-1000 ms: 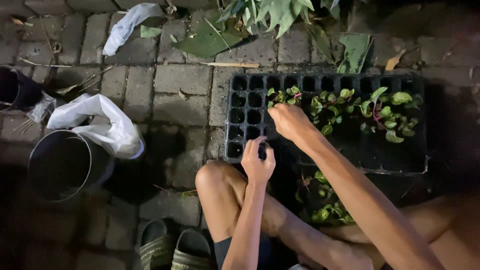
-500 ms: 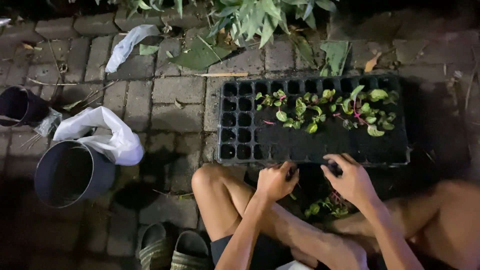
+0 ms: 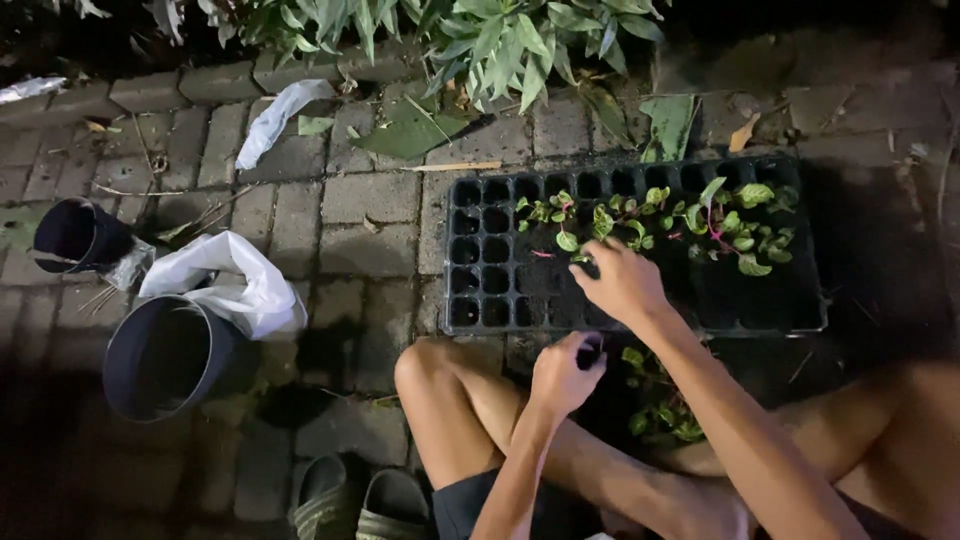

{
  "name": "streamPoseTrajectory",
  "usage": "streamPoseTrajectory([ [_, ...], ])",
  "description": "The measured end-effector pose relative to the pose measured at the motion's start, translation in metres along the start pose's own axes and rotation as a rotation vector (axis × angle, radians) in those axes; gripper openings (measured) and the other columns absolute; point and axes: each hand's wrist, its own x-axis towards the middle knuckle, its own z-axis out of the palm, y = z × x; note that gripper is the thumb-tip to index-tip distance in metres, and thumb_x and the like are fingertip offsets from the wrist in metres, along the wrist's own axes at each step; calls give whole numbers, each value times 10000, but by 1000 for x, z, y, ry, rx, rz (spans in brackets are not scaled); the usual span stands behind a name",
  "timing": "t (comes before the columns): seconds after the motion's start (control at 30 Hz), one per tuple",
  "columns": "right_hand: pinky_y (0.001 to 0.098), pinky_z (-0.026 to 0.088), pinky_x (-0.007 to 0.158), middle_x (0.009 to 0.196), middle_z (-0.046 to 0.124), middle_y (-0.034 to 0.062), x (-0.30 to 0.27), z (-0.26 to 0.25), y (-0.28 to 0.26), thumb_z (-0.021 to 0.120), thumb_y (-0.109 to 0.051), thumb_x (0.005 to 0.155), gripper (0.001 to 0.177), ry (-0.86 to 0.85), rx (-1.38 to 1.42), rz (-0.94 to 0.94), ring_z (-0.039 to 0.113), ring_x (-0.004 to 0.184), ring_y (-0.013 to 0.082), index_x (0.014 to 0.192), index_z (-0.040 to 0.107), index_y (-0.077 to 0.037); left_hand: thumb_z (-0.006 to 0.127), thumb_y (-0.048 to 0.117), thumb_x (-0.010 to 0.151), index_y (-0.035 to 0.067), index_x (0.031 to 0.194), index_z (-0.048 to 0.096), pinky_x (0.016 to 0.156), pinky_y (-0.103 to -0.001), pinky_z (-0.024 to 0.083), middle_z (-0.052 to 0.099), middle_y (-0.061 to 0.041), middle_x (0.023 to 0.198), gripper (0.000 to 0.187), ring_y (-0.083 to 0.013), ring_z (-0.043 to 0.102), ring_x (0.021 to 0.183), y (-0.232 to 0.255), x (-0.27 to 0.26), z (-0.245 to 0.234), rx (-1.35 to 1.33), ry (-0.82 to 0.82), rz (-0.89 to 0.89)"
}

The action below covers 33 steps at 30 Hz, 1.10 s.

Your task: The person is preparing a seedling tray by smoothing the soil and then planting small seedlings into individual cells.

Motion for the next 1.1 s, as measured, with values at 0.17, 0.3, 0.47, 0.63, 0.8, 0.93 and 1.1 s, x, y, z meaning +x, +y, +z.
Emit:
streamPoseTrajectory([
  [0.17, 572, 586, 873, 1526, 503, 234, 55, 24, 6, 609, -432, 998, 550, -38, -107, -17, 669, 1199, 433, 1465, 547, -148, 803, 245, 829, 92, 1114, 793, 856, -431, 612, 792, -130, 979, 324, -306, 764, 968, -3, -4, -7, -426, 216, -121],
  [0.3, 483, 590, 624, 1252, 656, 123, 79, 56, 35, 559, -333, 1058, 280, 167, -165, -175, 718, 692, 361, 1217, 704, -154, 725, 38, 841, -32, 1022, 788, 763, -356, 582, 724, -144, 872, 204, -195, 669, 810, -15, 2, -6, -914, 329, -215],
  [0.47, 441, 564, 570, 1261, 620, 161, 71, 27, 17, 686, -429, 973, 464, -6, -133, -151, 706, 699, 341, 1314, 674, -114, 732, 9, 858, -36, 928, 775, 632, -278, 561, 665, -95, 758, 93, -173, 658, 693, -22, 15, -3, -1183, 362, -323],
  [0.63, 411, 601, 581, 1172, 695, 81, 80, 37, 28, 583, -305, 1072, 268, 93, -147, -207, 729, 684, 295, 1218, 740, -145, 728, 64, 962, 4, 1010, 747, 551, -271, 583, 667, -62, 797, 79, -153, 671, 680, -10, 16, -17, -1319, 254, -486],
  [0.8, 545, 597, 832, 1174, 729, 144, 67, -12, 4, 632, -282, 1050, 247, 117, 87, -127, 735, 1001, 390, 1181, 760, -117, 649, 176, 1047, -47, 1182, 697, 616, -310, 583, 679, -115, 793, 265, -178, 669, 718, -16, 27, -13, -1137, 206, -336],
  [0.93, 544, 582, 885, 1106, 760, 137, 72, -33, 0, 664, -233, 1038, 211, 144, 155, -115, 727, 1053, 386, 1139, 785, -93, 667, 127, 968, -69, 1255, 692, 891, -489, 573, 749, -267, 1008, 348, -321, 708, 1037, 16, 38, -49, -636, 114, -200],
  [1.1, 569, 580, 906, 1155, 749, 173, 81, -45, -3, 675, -243, 1024, 245, 65, 216, -74, 710, 1108, 405, 1187, 770, -86, 651, 248, 948, 92, 1144, 768, 882, -506, 596, 791, -162, 985, 277, -371, 753, 1021, 53, 75, -94, -152, 48, -225],
])
